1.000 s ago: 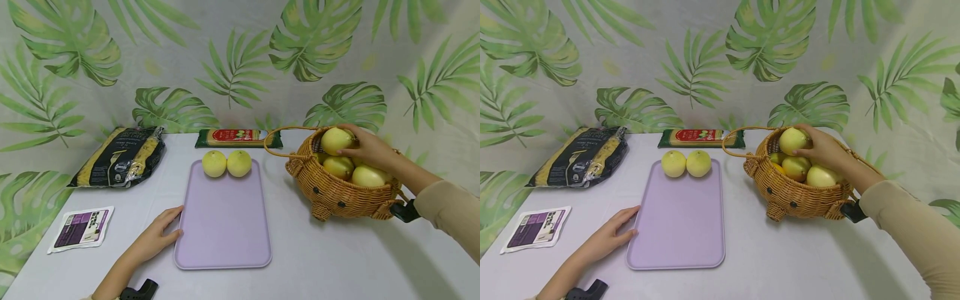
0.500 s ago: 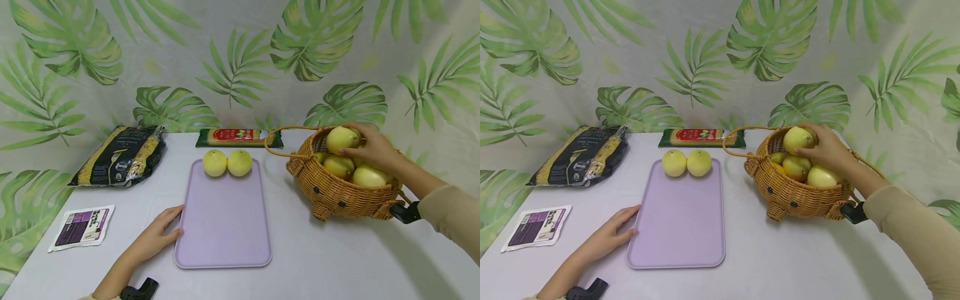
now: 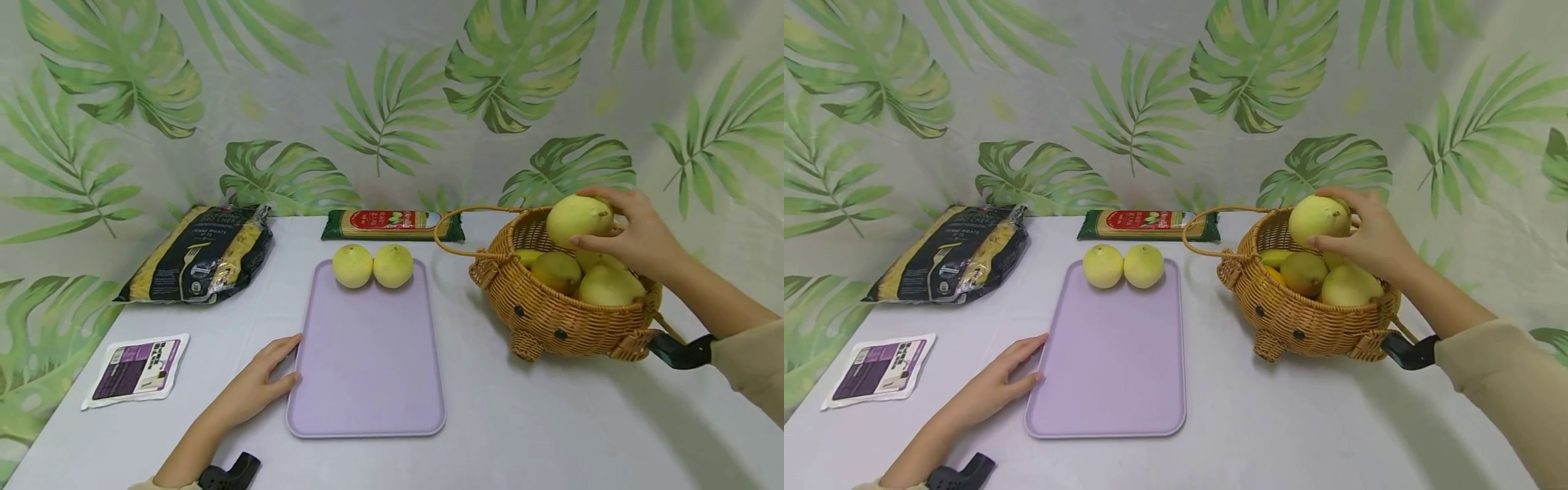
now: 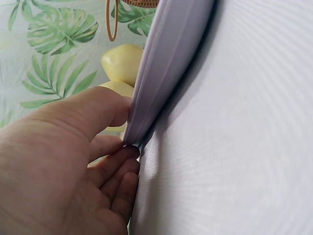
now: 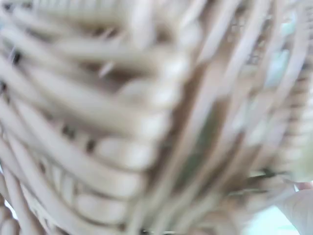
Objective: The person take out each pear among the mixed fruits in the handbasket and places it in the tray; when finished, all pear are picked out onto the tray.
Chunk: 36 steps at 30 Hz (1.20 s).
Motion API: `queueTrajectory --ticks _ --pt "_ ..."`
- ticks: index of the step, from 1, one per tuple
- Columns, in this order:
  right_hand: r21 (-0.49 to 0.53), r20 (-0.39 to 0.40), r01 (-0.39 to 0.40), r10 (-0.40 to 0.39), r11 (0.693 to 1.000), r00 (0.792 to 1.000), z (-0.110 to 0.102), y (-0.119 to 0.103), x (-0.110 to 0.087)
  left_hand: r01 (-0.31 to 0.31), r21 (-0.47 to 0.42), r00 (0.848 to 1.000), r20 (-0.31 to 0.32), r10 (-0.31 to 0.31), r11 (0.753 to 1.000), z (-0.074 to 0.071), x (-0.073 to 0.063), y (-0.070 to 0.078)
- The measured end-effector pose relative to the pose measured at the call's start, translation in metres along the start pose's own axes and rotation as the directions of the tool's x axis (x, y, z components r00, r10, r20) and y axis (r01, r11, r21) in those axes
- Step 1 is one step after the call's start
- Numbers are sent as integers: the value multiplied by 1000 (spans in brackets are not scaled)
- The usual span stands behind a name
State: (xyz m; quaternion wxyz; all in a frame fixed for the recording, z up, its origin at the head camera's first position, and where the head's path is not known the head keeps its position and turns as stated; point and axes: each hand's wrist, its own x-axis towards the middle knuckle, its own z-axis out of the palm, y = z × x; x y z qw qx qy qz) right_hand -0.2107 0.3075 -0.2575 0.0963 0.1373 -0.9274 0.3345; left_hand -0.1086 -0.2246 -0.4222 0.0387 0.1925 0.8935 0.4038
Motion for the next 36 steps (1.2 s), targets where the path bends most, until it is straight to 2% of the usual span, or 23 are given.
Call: queueTrajectory --ticks 4,10,16,19,23,27,29,36 --pt "63 -9 7 -6 998 1000 -3 -17 -9 1 3 1000 0 -1 1000 0 0 0" --pt "252 -1 124 -128 960 992 12 -52 -20 1 0 1000 -1 -1 1000 0 -1 0" --pt "369 90 158 -205 916 975 46 -86 -26 2 1 1000 -4 -2 1000 0 -1 -1" --pt "443 120 190 -268 876 956 68 -97 -24 2 6 1000 -2 -2 1000 0 -1 -3" --pt "532 169 155 -283 833 944 98 -112 -19 -3 4 1000 1 3 1000 0 0 -2" --pt "551 231 114 -282 827 931 132 -123 -12 -6 -5 1000 -2 6 1000 0 0 -1" --pt "540 247 107 -279 835 928 151 -126 -8 -6 -5 1000 -2 6 1000 0 0 -1" --pt "508 281 25 -193 861 940 215 -127 4 -14 11 1000 -1 14 1000 1 1 -3"
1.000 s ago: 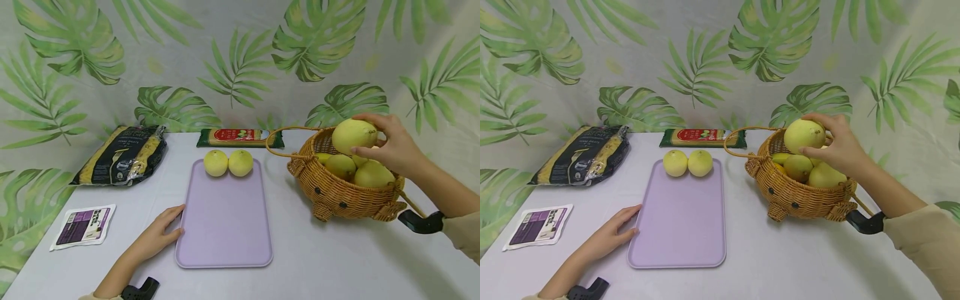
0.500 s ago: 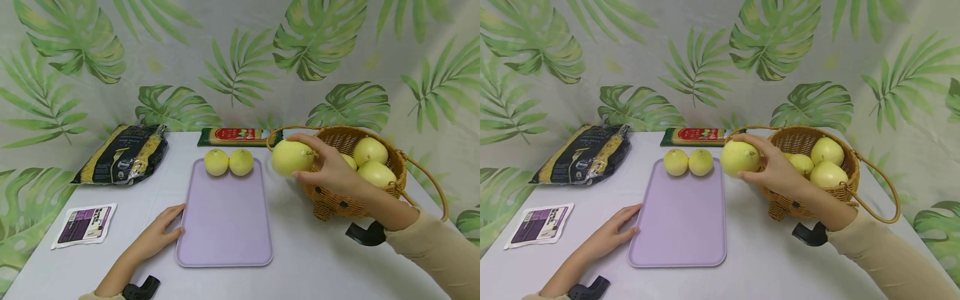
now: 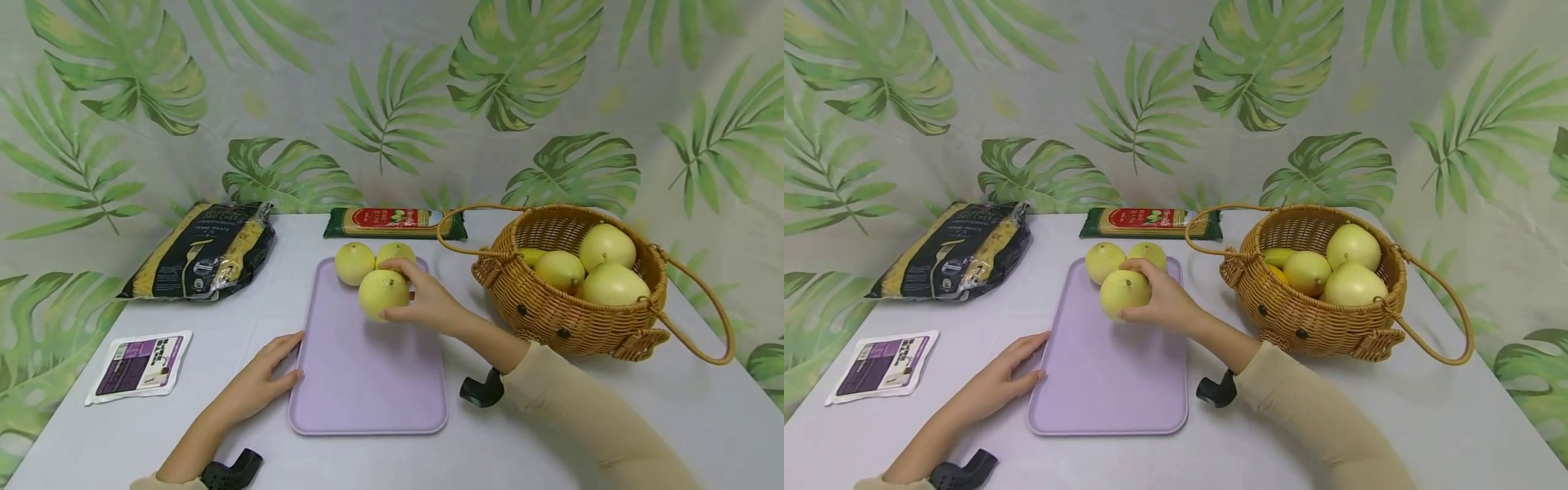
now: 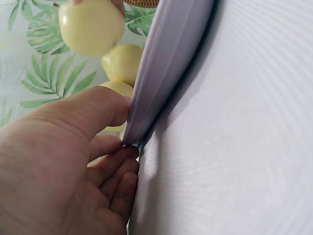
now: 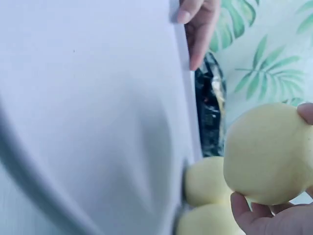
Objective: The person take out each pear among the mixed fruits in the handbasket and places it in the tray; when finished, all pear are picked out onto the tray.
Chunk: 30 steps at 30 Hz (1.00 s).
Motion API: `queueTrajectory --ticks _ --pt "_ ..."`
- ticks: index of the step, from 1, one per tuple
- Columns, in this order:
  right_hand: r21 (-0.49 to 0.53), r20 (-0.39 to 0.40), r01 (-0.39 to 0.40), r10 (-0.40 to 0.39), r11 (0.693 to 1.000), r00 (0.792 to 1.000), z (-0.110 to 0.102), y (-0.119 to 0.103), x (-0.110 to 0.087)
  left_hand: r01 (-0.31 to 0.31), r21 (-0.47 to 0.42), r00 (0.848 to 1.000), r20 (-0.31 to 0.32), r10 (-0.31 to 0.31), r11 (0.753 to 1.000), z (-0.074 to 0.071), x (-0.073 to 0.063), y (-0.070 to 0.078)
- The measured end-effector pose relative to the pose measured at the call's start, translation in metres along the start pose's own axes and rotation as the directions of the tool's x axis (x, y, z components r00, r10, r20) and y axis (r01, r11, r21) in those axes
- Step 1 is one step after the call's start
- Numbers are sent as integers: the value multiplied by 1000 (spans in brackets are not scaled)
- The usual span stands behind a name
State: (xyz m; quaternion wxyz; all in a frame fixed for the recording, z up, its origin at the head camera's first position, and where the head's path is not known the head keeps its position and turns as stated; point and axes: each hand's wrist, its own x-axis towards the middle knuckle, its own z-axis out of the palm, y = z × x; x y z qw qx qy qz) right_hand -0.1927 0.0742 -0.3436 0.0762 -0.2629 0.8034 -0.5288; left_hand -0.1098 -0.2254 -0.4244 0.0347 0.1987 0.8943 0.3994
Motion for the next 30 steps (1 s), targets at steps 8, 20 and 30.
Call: queueTrajectory --ticks 8,20,30 --pt "-59 -26 -79 78 995 997 30 26 23 6 9 1000 -5 -6 1000 1 1 1" --pt "-121 -63 -24 16 992 998 42 36 31 30 3 1000 -1 -30 1000 1 0 -1" --pt "-101 -21 -72 70 992 997 41 36 28 15 12 1000 -7 -15 1000 1 1 1"
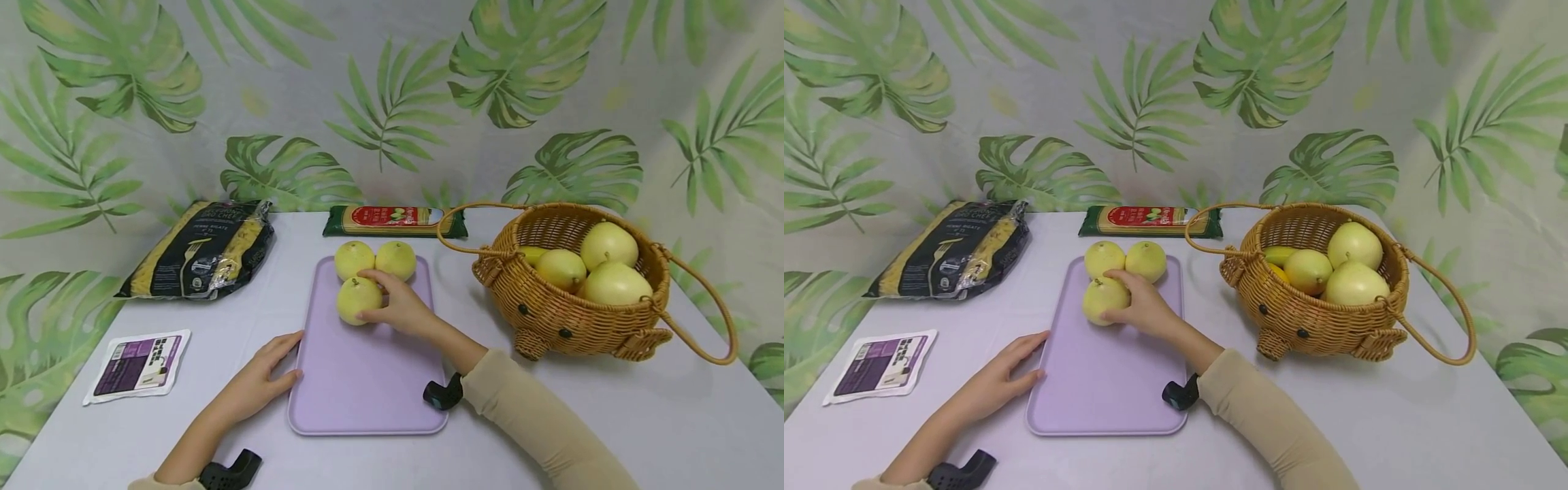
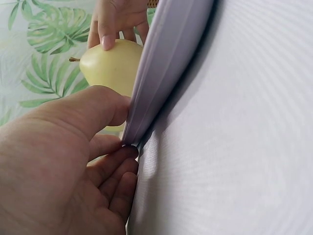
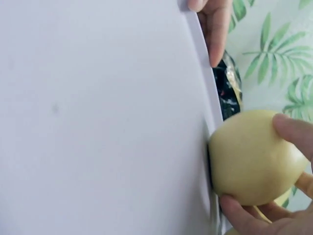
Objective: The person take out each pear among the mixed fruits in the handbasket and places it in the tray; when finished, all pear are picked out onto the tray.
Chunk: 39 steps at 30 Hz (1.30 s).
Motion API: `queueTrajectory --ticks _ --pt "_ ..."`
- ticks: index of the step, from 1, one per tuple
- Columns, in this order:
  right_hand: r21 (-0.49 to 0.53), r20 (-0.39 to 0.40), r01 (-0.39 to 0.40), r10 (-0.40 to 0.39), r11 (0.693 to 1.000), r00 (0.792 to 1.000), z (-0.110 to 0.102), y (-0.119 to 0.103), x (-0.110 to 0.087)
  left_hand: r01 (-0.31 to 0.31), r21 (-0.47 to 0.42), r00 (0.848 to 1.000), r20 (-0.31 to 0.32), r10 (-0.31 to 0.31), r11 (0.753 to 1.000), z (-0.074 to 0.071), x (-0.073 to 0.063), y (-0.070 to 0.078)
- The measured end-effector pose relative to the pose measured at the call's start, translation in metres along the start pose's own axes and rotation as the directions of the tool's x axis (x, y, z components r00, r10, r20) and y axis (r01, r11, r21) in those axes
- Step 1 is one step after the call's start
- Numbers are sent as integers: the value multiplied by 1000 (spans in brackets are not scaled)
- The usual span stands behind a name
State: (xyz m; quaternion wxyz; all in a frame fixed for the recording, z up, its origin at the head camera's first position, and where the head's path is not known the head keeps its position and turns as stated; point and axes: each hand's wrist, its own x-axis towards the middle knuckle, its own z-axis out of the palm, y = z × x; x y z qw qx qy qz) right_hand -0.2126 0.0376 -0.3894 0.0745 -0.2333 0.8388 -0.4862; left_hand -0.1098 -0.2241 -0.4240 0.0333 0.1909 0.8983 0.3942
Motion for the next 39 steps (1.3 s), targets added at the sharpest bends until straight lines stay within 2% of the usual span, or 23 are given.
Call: queueTrajectory --ticks 7,12,26,30,35,37,39 --pt "-53 -115 13 -19 999 993 13 -1 2 5 -5 1000 4 -5 1000 0 0 0" --pt "-64 -152 -13 4 998 988 18 -5 1 4 -1 1000 3 -4 1000 0 0 -2" --pt "-57 -101 -23 17 998 995 15 -6 -4 18 -1 1000 6 -18 1000 1 0 0" --pt "-6 -81 -23 22 1000 996 8 -9 -8 21 -9 1000 10 -21 1000 1 0 0" --pt "84 -115 90 -80 992 990 -10 -19 -18 25 -13 1000 10 -25 1000 0 0 1" --pt "72 -152 165 -153 984 977 -21 -26 -25 26 -14 1000 10 -26 1000 0 0 1" --pt "22 -196 240 -231 971 953 -33 -33 -34 24 -16 1000 12 -24 1000 0 0 1"
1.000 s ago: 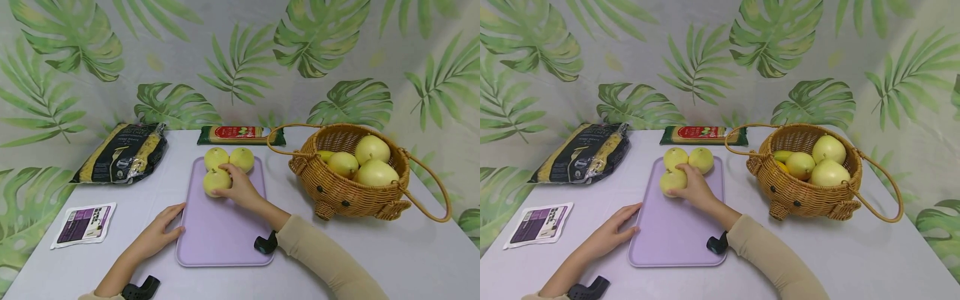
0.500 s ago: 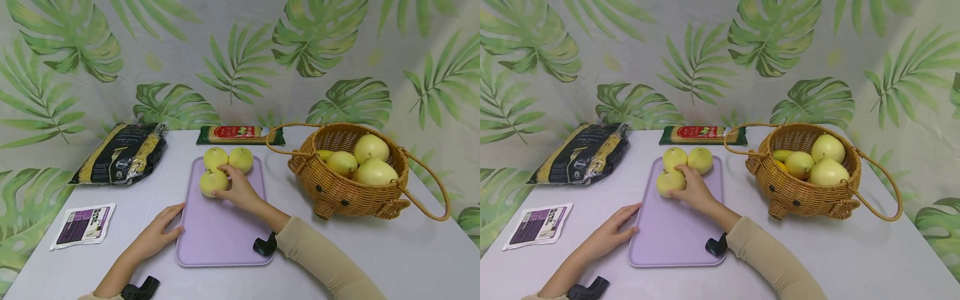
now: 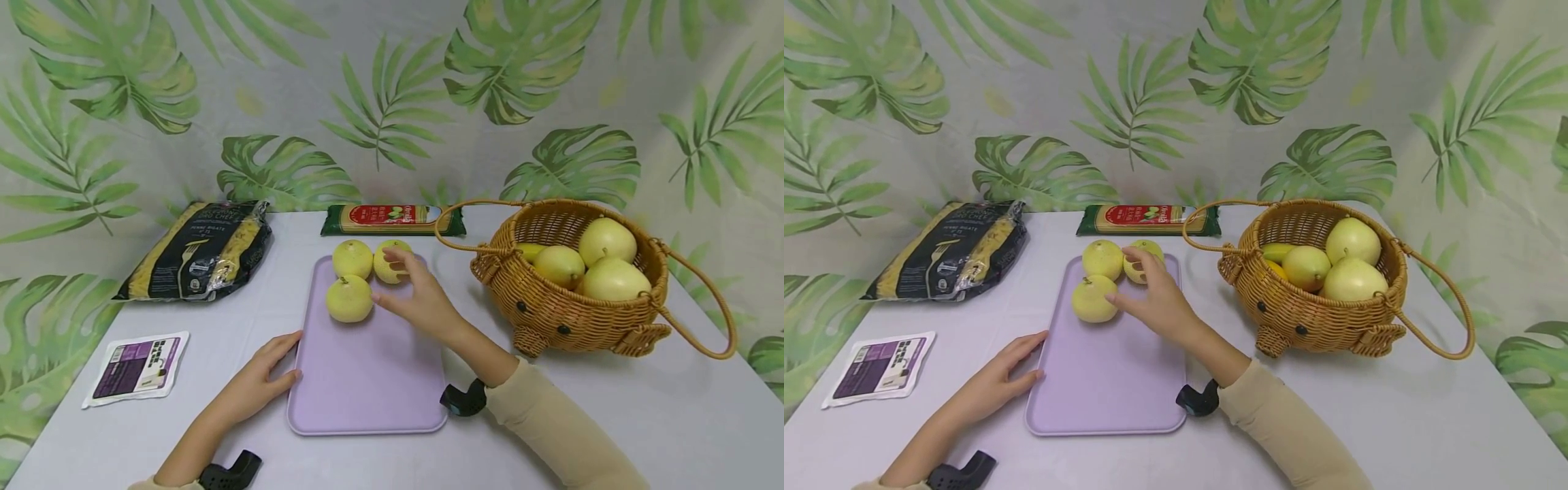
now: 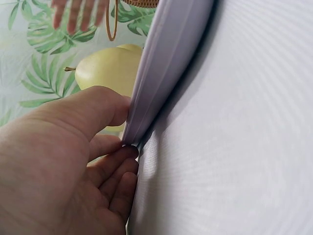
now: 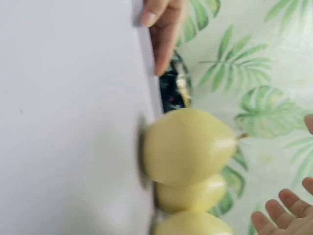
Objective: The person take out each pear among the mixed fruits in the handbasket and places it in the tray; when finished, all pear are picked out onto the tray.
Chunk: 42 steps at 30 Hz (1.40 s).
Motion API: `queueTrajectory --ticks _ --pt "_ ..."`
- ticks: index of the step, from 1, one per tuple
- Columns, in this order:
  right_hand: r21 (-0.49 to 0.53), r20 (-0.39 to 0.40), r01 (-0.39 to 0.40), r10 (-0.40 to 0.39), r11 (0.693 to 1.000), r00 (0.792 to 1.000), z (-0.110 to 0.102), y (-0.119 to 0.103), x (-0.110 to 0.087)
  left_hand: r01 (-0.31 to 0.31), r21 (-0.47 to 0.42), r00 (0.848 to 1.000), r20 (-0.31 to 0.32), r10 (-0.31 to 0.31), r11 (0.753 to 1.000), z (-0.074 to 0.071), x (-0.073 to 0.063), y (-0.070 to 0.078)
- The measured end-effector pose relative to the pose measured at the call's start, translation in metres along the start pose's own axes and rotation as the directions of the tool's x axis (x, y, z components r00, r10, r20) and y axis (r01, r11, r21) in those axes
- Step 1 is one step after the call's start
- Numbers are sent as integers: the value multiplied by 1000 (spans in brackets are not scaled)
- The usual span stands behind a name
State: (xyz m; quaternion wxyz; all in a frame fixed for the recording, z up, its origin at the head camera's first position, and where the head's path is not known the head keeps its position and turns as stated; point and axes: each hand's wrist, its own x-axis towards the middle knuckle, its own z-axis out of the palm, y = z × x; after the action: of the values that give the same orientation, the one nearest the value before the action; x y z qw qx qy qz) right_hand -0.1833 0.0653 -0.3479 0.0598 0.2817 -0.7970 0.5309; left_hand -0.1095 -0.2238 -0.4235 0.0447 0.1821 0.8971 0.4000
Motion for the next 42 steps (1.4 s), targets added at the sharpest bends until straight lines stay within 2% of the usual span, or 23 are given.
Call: queueTrajectory --ticks 2,4,7,9,11,14,16,19,20,25,30,42 --pt "-44 -43 92 -94 995 995 -14 -9 -6 -2 0 1000 2 2 1000 0 0 0" --pt "-97 -83 186 -195 978 977 -30 -15 -14 -3 -1 1000 5 3 1000 0 0 -1" --pt "-197 -137 308 -337 931 932 -55 -21 -27 2 2 1000 7 -2 1000 0 0 -1" --pt "-295 -173 358 -418 886 892 -74 -24 -35 6 2 1000 10 -6 1000 0 1 -1" --pt "-387 -219 389 -494 836 842 -93 -26 -43 6 0 1000 12 -6 1000 0 1 0" --pt "-501 -284 379 -562 778 777 -121 -30 -53 -8 4 1000 11 8 1000 0 2 0" --pt "-547 -320 346 -573 762 755 -138 -30 -60 -15 7 1000 5 15 1000 0 2 -1" --pt "-594 -359 278 -557 755 749 -160 -24 -69 -18 7 1000 -1 18 1000 0 2 -1" --pt "-604 -366 254 -546 755 753 -166 -20 -72 -20 4 1000 -1 20 1000 0 1 -1" --pt "-628 -392 136 -462 767 796 -192 2 -87 -22 -1 1000 4 22 1000 0 0 -1" --pt "-624 -419 22 -358 781 835 -205 16 -99 -13 -5 1000 5 13 1000 0 0 -2" --pt "-631 -442 -52 -304 774 844 -218 30 -108 -3 -16 1000 8 3 1000 -1 -1 -1"
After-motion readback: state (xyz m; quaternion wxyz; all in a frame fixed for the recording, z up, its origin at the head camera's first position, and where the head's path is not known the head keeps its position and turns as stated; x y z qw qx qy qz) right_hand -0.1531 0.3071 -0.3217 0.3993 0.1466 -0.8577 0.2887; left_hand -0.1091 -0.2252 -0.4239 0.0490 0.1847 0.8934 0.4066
